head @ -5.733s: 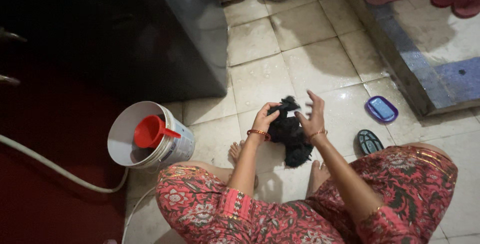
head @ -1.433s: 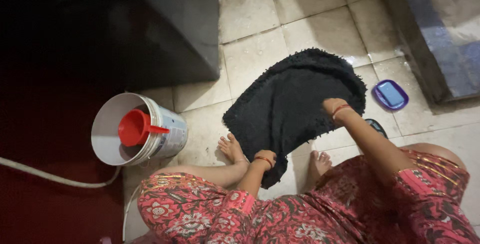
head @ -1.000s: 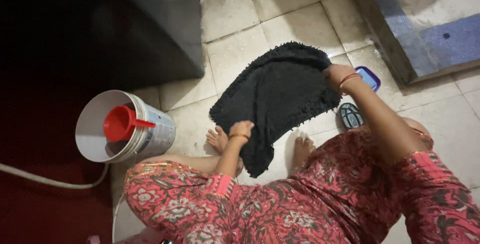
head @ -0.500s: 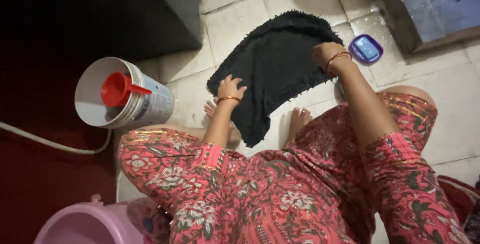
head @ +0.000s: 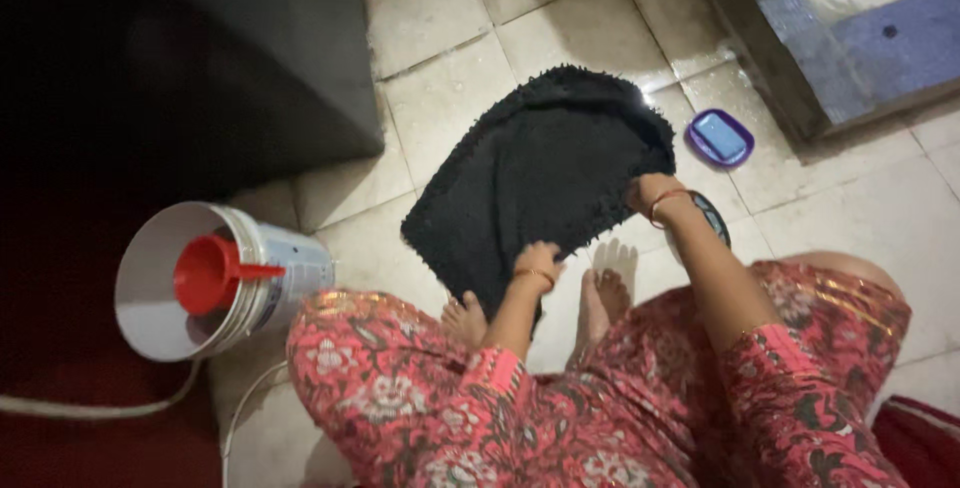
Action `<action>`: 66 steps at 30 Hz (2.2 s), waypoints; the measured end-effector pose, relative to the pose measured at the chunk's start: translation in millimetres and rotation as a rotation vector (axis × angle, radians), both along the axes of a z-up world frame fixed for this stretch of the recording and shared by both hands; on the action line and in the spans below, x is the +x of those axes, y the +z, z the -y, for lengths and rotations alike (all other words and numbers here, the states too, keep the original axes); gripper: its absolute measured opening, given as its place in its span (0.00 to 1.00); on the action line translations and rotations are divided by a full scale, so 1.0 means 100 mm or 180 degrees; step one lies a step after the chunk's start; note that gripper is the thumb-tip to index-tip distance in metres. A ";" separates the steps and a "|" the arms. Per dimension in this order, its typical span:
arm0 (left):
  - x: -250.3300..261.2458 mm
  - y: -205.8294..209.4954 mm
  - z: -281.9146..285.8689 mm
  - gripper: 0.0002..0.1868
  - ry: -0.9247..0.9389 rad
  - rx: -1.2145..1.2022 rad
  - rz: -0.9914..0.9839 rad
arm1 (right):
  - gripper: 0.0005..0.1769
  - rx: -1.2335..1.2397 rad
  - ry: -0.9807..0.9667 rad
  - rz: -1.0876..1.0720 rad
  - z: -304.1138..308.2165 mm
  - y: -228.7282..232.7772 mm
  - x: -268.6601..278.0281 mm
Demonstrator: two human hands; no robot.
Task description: The person washes a mat on a tiled floor by pouring water from a red mug, applying a bar of soap, and scrubbing the surface with a handheld brush.
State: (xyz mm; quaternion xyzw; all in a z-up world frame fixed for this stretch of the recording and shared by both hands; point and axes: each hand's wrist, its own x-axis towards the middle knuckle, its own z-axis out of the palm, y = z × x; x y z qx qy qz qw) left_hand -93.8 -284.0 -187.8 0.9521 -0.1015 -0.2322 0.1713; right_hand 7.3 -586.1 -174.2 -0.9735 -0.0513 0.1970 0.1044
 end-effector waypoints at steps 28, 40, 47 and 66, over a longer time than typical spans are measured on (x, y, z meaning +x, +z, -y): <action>-0.11 -0.36 -0.28 0.66 0.0426 0.0284 -0.0502 | 0.36 -0.1055 -0.0988 0.1551 1.30 -0.64 0.64; 0.16 -0.71 0.09 0.15 0.0245 -0.0259 0.1246 | 0.40 -0.0578 -0.1675 0.0973 1.36 -0.62 0.79; 0.13 -0.74 0.90 0.12 0.1304 -0.2112 0.1243 | 0.51 -0.0895 -0.2204 0.0674 1.31 -0.53 0.85; 0.27 -1.26 -1.73 0.46 0.1919 0.0194 0.0515 | 0.33 0.1307 0.1682 0.1466 -2.91 -0.53 -0.40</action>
